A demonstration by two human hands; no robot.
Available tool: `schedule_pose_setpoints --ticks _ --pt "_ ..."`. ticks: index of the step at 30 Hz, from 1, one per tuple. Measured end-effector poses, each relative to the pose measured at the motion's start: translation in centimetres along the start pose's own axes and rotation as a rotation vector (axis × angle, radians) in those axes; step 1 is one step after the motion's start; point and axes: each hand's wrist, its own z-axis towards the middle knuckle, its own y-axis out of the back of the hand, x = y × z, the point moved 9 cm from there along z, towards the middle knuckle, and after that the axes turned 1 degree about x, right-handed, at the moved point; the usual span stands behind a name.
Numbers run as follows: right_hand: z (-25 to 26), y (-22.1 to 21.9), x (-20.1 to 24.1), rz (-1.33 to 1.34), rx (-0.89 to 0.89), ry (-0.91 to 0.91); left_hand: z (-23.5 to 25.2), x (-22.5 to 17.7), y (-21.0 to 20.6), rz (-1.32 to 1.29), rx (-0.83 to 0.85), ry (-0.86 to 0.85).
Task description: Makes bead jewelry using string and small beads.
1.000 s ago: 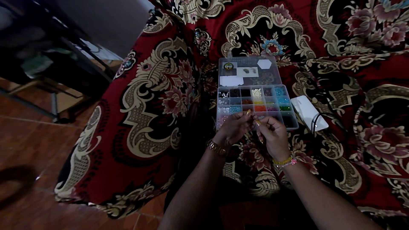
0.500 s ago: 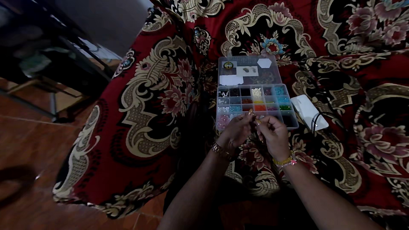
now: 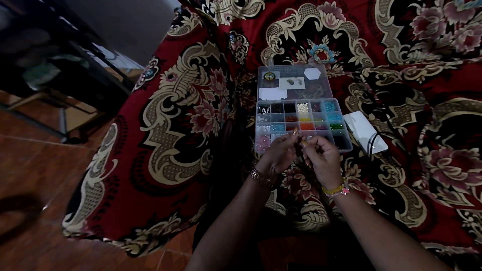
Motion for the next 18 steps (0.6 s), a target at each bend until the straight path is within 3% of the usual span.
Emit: schedule_pose_setpoints --ticks 18 --pt "-0.13 0.14 0.18 -0.105 -0.032 0.049 -0.01 0.19 0.07 -0.018 -0.029 -0.001"
